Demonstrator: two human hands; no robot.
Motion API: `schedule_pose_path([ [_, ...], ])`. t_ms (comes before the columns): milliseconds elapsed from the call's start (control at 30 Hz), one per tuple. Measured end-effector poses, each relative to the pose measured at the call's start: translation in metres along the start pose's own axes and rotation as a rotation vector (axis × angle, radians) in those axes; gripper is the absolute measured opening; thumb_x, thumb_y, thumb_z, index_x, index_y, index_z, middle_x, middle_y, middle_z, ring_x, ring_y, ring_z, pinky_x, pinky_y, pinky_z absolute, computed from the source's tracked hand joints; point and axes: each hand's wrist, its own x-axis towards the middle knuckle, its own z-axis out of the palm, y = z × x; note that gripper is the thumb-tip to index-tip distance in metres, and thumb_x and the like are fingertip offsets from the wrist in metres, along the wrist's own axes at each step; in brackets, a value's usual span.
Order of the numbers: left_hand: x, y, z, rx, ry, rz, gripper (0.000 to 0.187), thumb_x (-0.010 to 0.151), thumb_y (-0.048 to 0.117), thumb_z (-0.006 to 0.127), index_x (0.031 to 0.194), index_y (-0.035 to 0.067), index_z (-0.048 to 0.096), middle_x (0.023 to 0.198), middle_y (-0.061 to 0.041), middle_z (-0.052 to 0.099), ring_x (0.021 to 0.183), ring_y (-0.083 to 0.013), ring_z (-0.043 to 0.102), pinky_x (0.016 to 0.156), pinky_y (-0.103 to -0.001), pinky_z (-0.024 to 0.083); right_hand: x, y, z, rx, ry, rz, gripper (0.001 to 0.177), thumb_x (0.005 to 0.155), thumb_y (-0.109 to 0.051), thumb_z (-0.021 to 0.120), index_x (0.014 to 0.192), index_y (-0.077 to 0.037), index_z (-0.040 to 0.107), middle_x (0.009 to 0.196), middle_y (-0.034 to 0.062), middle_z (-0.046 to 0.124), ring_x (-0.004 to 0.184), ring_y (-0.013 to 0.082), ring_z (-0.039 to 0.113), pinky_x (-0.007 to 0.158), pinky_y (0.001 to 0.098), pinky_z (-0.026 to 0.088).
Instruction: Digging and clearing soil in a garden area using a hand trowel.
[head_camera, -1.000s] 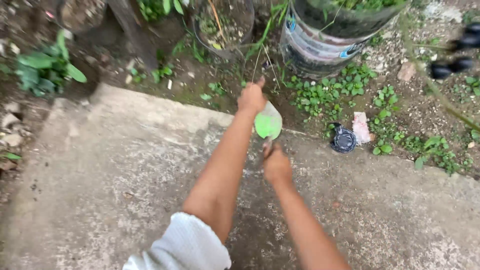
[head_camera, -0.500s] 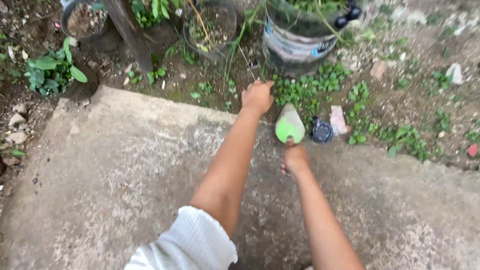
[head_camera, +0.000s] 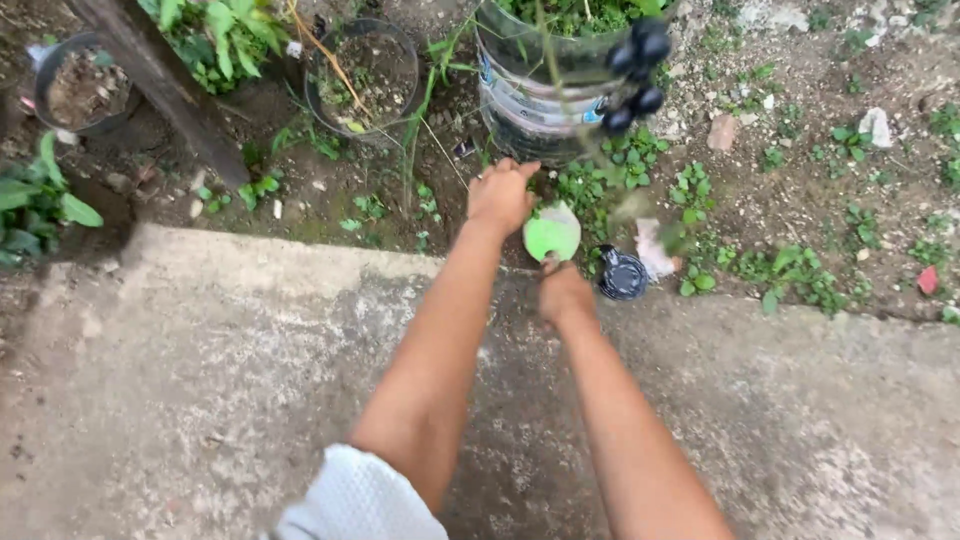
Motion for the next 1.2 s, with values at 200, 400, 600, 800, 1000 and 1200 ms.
schedule_pose_path([
  [200, -0.002, -0.019, 0.025, 0.001, -0.014, -0.065, 0.054, 0.088, 0.024, 0.073, 0.139, 0.032, 0.059, 0.140, -0.007, 0.056, 0.131, -0.0307, 0.053, 0.105, -0.051, 0.046, -0.017, -0.005, -0.094, -0.128, -0.215, 0.019, 0.061, 0.109, -0.053, 0.042, 0.105, 0.002, 0.067, 0.081, 0.0157, 0.065, 0.062, 0.0248, 0.060, 0.054, 0.0392, 0.051],
  [400, 0.003, -0.032, 0.066, -0.014, -0.102, -0.088, 0.057, 0.088, 0.020, 0.073, 0.142, 0.032, 0.058, 0.142, -0.007, 0.055, 0.128, -0.0327, 0.056, 0.104, -0.049, 0.049, -0.046, 0.000, -0.080, -0.002, -0.125, 0.115, 0.057, 0.107, -0.052, 0.041, 0.116, 0.000, 0.061, 0.090, 0.0177, 0.070, 0.070, 0.0263, 0.068, 0.057, 0.0417, 0.059],
  [600, 0.005, -0.014, 0.085, 0.007, -0.184, -0.058, 0.056, 0.084, 0.025, 0.078, 0.137, 0.026, 0.059, 0.136, -0.012, 0.056, 0.124, -0.0343, 0.061, 0.099, -0.047, 0.055, 0.015, 0.025, 0.006, -0.197, 0.169, -0.068, 0.050, 0.106, -0.048, 0.044, 0.127, -0.006, 0.062, 0.111, 0.0297, 0.070, 0.101, 0.0434, 0.066, 0.088, 0.0528, 0.051],
  [800, 0.025, -0.023, 0.160, -0.055, 0.030, -0.140, 0.012, 0.100, 0.013, 0.069, 0.112, 0.012, 0.071, 0.119, -0.017, 0.070, 0.106, -0.0361, 0.071, 0.087, -0.047, 0.061, -0.004, 0.005, -0.050, -0.201, -0.025, 0.047, 0.053, 0.105, -0.047, 0.037, 0.137, -0.009, 0.056, 0.114, 0.0255, 0.073, 0.087, 0.0429, 0.077, 0.089, 0.0502, 0.058],
  [1000, 0.023, -0.071, 0.168, -0.835, 0.151, -0.258, 0.007, 0.087, 0.002, 0.076, 0.085, 0.008, 0.080, 0.087, -0.010, 0.080, 0.074, -0.0172, 0.073, 0.068, -0.034, 0.058, -0.044, -0.016, -0.157, -0.131, -0.361, 0.112, 0.051, 0.105, -0.052, 0.045, 0.128, -0.012, 0.068, 0.061, -0.0009, 0.041, 0.045, 0.0111, 0.029, 0.041, 0.0271, 0.029],
  [1200, 0.054, -0.110, 0.149, -1.207, 0.235, -0.321, 0.010, 0.085, 0.002, 0.081, 0.094, 0.002, 0.075, 0.084, -0.008, 0.079, 0.067, -0.0134, 0.073, 0.057, -0.027, 0.058, -0.023, 0.010, -0.122, -0.060, -0.473, 0.152, 0.046, 0.107, -0.040, 0.043, 0.120, -0.001, 0.063, 0.061, -0.0047, 0.046, 0.048, 0.0097, 0.035, 0.043, 0.0288, 0.033],
])
